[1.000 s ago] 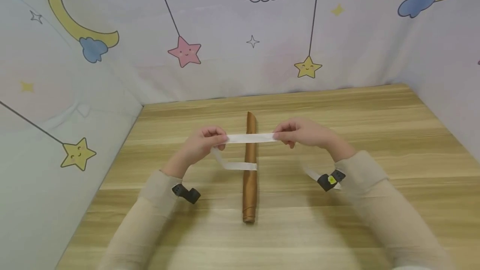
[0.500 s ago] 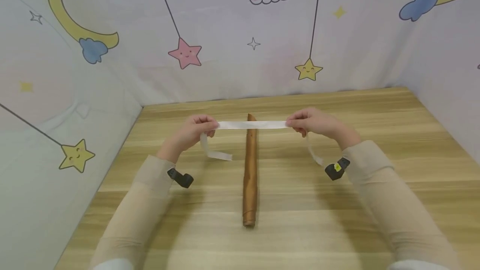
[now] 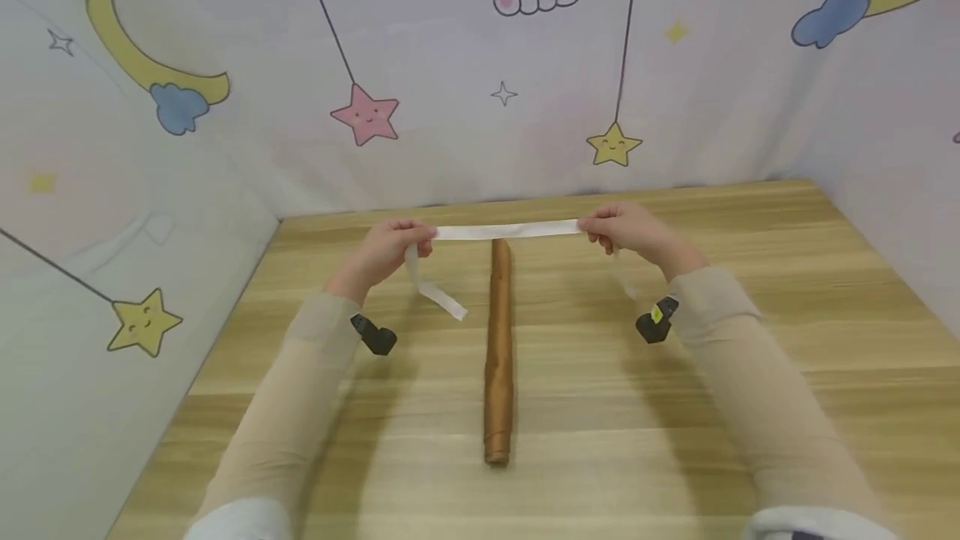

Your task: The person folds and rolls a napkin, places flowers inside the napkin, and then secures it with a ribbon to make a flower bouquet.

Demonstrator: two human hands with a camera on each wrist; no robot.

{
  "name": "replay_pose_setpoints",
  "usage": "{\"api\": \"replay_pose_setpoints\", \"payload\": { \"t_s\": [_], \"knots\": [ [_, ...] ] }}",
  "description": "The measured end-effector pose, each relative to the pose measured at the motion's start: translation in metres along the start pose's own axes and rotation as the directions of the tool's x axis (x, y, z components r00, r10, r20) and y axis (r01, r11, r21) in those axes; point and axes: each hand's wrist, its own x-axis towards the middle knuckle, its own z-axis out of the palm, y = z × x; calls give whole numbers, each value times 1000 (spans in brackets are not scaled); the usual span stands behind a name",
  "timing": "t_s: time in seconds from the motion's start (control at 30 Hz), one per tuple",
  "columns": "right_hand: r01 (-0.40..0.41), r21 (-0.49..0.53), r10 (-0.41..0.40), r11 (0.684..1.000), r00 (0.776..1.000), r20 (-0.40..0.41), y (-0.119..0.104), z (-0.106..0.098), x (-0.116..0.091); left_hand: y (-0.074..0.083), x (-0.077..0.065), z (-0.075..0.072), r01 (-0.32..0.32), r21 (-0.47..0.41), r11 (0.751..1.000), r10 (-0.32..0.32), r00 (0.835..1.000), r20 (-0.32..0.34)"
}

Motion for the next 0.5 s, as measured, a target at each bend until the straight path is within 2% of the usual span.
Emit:
{"api": "replay_pose_setpoints", "payload": {
  "t_s": [0.1,0.23,0.5],
  "knots": [
    [-3,29,5,1000,999,-42,1,5,13,0,10,4,6,-17,1000,-7,998,-65],
    [-7,55,12,998,997,-80,2,15,28,-2,25,10,28,-51,998,-36,986,-164],
    [-27,77,39,997,988,-152,-2,30,45,-14,49,20,47,-83,995,-68,960,-271]
  ]
}}
